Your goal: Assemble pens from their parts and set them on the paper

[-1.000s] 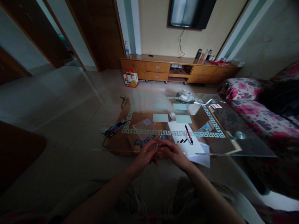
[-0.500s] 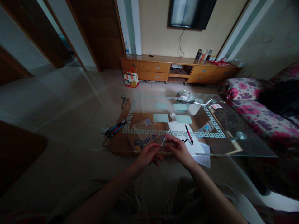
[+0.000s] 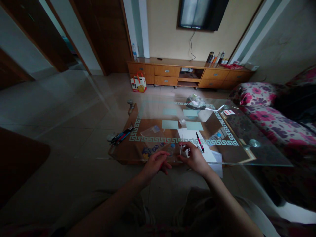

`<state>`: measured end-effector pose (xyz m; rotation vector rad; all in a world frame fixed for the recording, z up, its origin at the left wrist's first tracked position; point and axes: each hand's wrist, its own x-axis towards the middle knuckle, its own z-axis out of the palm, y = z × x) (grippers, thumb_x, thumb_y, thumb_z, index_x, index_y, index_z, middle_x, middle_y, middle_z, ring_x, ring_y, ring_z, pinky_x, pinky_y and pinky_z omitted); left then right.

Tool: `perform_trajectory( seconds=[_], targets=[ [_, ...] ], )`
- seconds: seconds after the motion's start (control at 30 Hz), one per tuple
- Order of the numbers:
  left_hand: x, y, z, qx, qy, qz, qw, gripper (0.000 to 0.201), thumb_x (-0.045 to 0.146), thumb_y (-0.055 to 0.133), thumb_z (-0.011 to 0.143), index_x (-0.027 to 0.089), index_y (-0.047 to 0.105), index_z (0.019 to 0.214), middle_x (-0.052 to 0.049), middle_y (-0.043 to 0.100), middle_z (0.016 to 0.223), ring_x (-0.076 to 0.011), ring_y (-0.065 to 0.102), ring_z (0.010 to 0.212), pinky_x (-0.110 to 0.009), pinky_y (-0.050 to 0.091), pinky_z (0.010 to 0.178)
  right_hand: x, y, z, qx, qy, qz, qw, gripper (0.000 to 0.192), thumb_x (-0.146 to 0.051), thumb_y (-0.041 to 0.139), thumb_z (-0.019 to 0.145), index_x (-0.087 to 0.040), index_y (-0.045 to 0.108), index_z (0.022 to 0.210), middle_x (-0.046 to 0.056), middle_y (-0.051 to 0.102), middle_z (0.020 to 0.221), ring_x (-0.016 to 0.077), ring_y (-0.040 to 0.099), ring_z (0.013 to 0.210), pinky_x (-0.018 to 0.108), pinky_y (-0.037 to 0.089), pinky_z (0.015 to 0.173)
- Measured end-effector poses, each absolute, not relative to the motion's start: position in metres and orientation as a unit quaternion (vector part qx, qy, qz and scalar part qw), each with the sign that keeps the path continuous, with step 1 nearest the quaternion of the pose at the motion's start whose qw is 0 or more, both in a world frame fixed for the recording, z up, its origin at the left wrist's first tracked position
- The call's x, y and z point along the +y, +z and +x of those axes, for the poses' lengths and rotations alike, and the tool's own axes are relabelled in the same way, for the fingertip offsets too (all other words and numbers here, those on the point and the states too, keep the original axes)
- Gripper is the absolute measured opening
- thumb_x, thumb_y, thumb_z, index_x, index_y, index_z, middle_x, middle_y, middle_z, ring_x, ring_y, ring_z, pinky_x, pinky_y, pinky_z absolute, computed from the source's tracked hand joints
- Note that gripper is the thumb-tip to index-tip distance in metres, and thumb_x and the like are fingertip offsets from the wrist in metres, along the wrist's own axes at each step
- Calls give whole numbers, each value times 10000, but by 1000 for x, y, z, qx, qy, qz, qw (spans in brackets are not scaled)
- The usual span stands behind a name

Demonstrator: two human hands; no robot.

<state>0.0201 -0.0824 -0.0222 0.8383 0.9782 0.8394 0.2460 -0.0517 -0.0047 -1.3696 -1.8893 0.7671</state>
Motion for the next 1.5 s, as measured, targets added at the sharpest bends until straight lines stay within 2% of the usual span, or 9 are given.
perform_trajectory(
  seconds=[0.17,0.4,0.67,0.97,1.13,1.23,1.37,1.5],
  targets=[
    [-82,-23,20,442,378,380,719,478,532,615,855,141,555,1122,-80,716,680,-166,624,505,-266,493,493,-51,-6,248,-752,295,-510,295,484,-219,725,767,-223,622,1239,46,637,1003,170,599,803,306,489,755],
    [-82,-26,20,438,377,380,723,507,559,616,847,142,561,1130,-81,719,686,-164,628,517,-265,497,507,-52,-13,251,-780,259,-524,225,384,-211,696,806,-220,681,1191,78,643,1043,191,631,866,312,498,801],
    [-82,-24,20,441,375,381,721,479,546,611,854,145,569,1114,-79,718,690,-164,631,525,-259,491,505,-55,-16,247,-801,192,-543,160,325,-189,568,910,-217,666,1218,90,626,1086,187,643,912,282,490,832],
    [-83,-23,21,448,381,368,720,441,508,610,869,143,561,1113,-80,719,686,-160,621,519,-265,502,505,-55,-13,239,-817,106,-556,109,249,-103,525,906,-243,690,1029,97,616,1070,212,615,920,287,486,774],
    [-79,-27,19,453,395,354,717,423,498,563,903,139,551,1126,-102,736,739,-160,628,496,-265,495,507,-55,-13,238,-812,117,-556,135,245,-144,546,920,-248,677,1098,89,612,1079,200,613,919,279,489,783],
    [-77,-24,18,449,404,308,734,349,411,507,932,141,522,1153,-122,748,809,-188,666,520,-303,519,556,-55,-14,235,-797,150,-549,205,258,-179,523,945,-235,656,1160,85,606,1100,195,616,933,298,500,834],
    [-77,-17,17,416,407,230,780,270,268,489,916,156,497,1161,-146,748,953,-235,731,664,-346,542,664,-58,-12,225,-785,208,-498,303,246,-186,483,965,-220,655,1138,81,607,1041,196,616,922,326,512,850],
    [-77,-16,18,386,425,180,799,207,200,554,894,158,537,1096,-150,729,1034,-259,736,847,-340,545,711,-69,-8,213,-794,238,-436,350,311,-137,497,927,-230,624,1195,81,597,1032,204,608,950,342,522,857]
  ],
)
